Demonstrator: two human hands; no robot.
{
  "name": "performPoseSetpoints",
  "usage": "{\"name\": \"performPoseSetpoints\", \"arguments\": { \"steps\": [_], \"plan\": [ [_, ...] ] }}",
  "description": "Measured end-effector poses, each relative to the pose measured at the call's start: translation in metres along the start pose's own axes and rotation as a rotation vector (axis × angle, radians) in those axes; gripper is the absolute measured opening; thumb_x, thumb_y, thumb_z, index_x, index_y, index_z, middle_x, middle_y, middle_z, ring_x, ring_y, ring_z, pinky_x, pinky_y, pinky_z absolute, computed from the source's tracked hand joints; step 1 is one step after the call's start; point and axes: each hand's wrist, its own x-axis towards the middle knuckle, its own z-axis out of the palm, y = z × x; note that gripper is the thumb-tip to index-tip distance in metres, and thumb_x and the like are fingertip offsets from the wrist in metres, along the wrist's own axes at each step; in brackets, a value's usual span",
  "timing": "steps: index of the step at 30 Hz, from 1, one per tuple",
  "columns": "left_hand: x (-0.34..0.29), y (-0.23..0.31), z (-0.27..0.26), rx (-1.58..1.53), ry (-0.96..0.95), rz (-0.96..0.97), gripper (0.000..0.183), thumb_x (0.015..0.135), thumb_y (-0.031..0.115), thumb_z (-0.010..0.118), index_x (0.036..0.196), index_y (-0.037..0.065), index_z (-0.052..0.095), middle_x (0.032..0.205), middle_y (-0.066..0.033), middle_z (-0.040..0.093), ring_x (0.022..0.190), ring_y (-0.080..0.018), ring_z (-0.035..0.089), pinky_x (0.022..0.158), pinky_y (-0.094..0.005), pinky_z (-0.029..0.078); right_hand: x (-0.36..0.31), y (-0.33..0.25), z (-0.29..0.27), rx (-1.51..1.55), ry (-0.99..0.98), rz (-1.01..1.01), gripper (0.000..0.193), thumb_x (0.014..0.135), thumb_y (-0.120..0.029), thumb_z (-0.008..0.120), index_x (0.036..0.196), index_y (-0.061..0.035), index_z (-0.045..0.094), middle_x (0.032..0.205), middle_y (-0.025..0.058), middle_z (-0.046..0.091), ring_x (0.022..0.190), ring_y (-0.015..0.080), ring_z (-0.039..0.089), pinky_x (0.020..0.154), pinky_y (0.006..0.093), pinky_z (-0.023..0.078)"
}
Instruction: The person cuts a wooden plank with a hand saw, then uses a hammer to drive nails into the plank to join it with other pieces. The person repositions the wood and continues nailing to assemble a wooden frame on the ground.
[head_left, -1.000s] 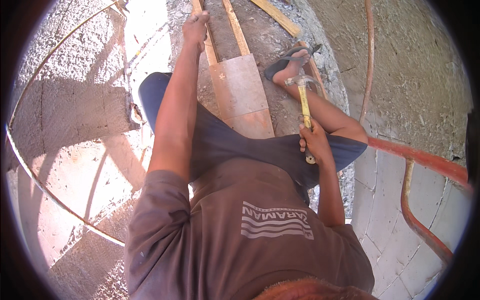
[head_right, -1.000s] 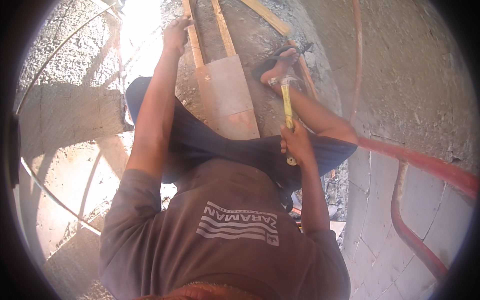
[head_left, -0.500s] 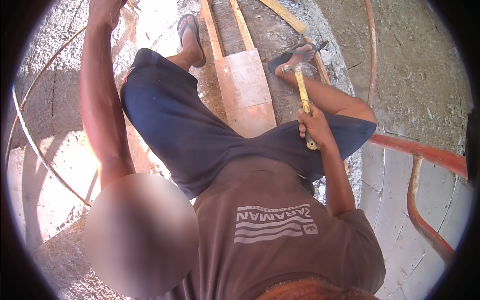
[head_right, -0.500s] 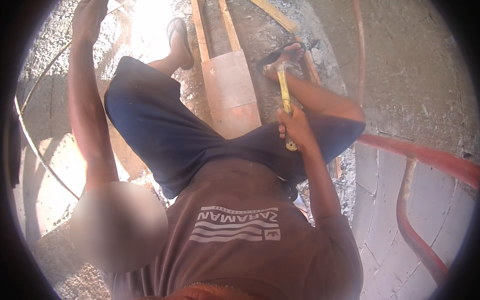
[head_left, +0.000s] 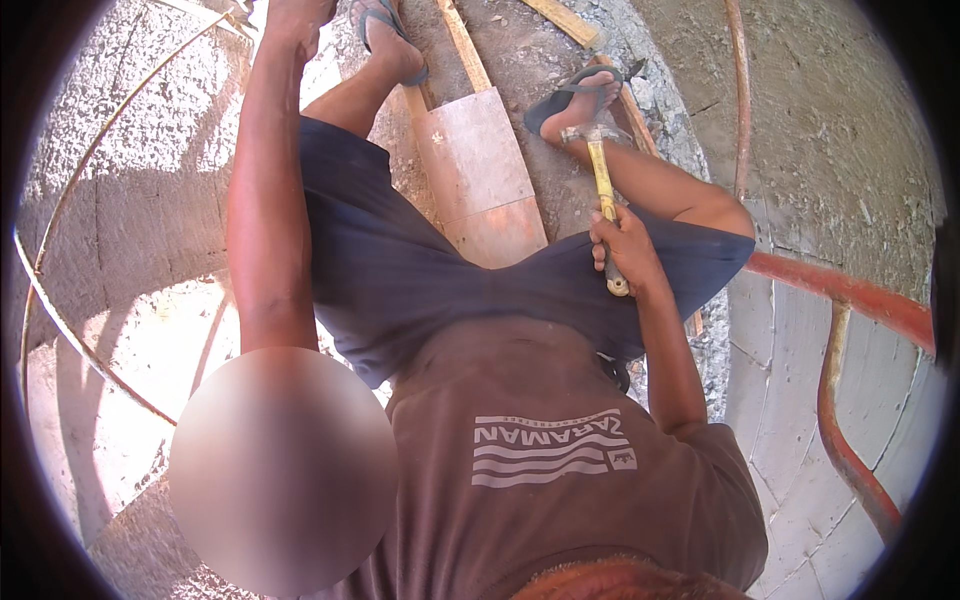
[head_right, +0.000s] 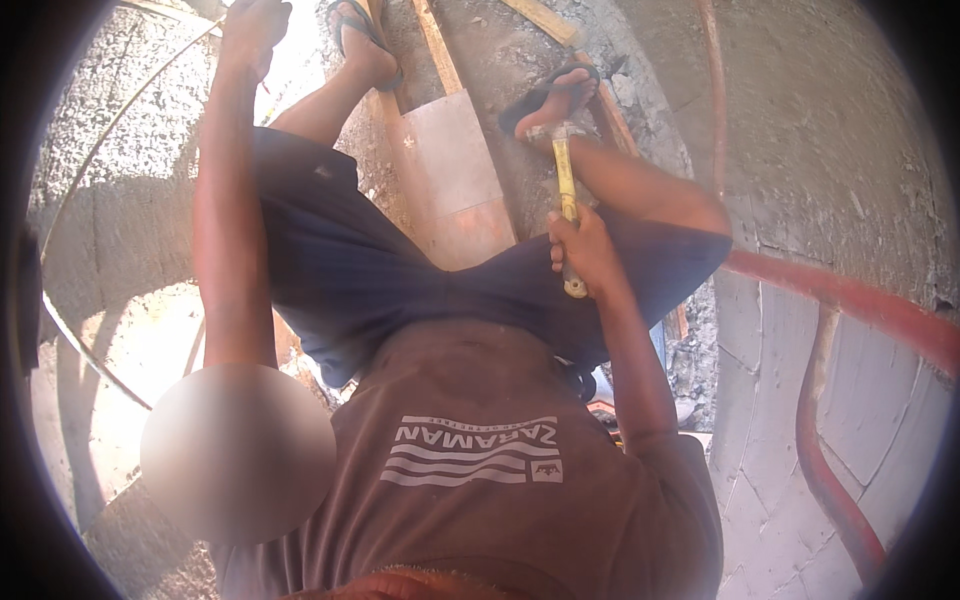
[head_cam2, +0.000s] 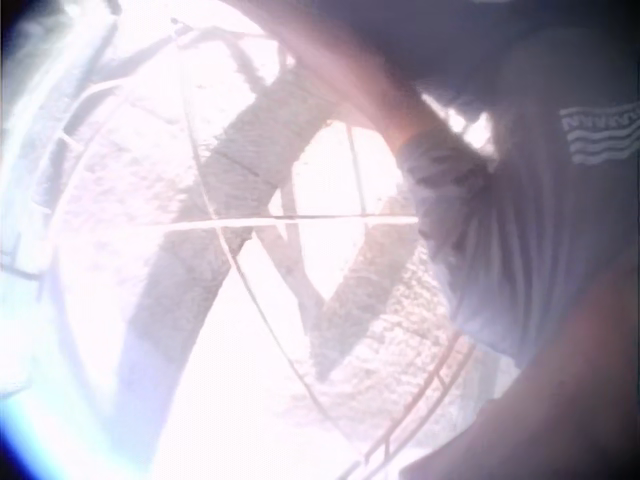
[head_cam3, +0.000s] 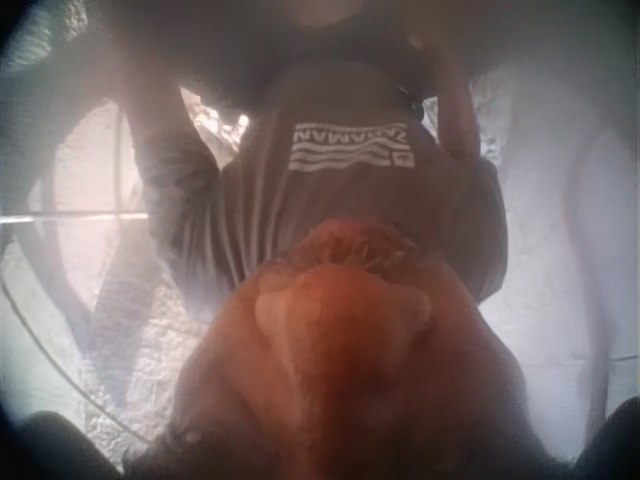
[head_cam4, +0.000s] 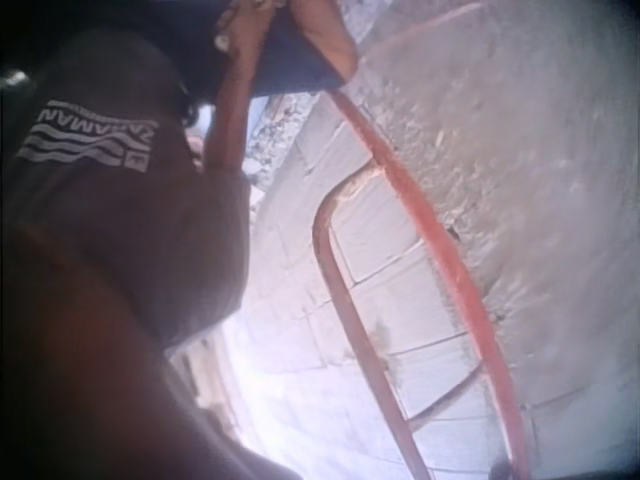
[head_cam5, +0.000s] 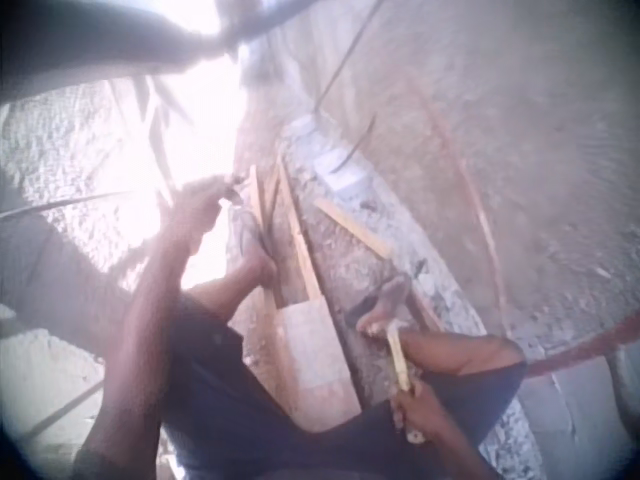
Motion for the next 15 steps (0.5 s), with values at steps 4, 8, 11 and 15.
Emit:
{"name": "performPoseSetpoints", "arguments": {
  "steps": [4,8,11,15],
  "plan": [
    [0.014,0.019,0.052,-0.674,-0.014,-0.875,0.021,0.096,0.022,0.059,0.110,0.011,0.070,0.089,-0.0016,0.059,0.079,-0.0145,0.053,0.068,-0.0352,0.044,0.007,-0.013,0.004,0.016,-0.019,0.069,0.026,0.099,-0.024,0.063,0.113,-0.0033,0.054,0.080,0.0027,0.057,0.062,0.0093,0.057,0.052,0.0262,0.051],
    [-0.015,0.029,0.105,-0.823,-0.047,-1.195,0.036,0.093,0.030,0.065,0.119,0.005,0.067,0.112,-0.0084,0.065,0.092,-0.0241,0.062,0.083,-0.0448,0.049,0.029,-0.024,0.016,0.024,-0.036,0.075,0.028,0.099,-0.026,0.064,0.114,-0.0043,0.056,0.083,0.0033,0.059,0.062,0.0097,0.058,0.052,0.0264,0.051],
    [-0.036,-0.011,0.130,-0.700,-0.218,-0.928,0.037,0.093,0.035,0.069,0.118,0.007,0.074,0.107,-0.0100,0.073,0.067,-0.0119,0.053,0.062,-0.0295,0.048,0.051,-0.029,0.027,-0.038,-0.039,0.068,0.030,0.099,-0.026,0.064,0.117,-0.0037,0.056,0.084,0.0036,0.060,0.061,0.0099,0.058,0.051,0.0263,0.050],
    [-0.080,-0.050,0.176,-0.470,-0.201,-0.988,0.042,0.086,0.043,0.075,0.092,0.001,0.076,0.091,-0.0225,0.074,0.089,-0.0378,0.071,0.082,-0.0442,0.054,0.071,-0.031,0.035,-0.077,-0.041,0.159,0.034,0.098,-0.023,0.064,0.123,-0.0022,0.056,0.083,0.0034,0.059,0.059,0.0101,0.057,0.049,0.0264,0.049]
  ]
}}
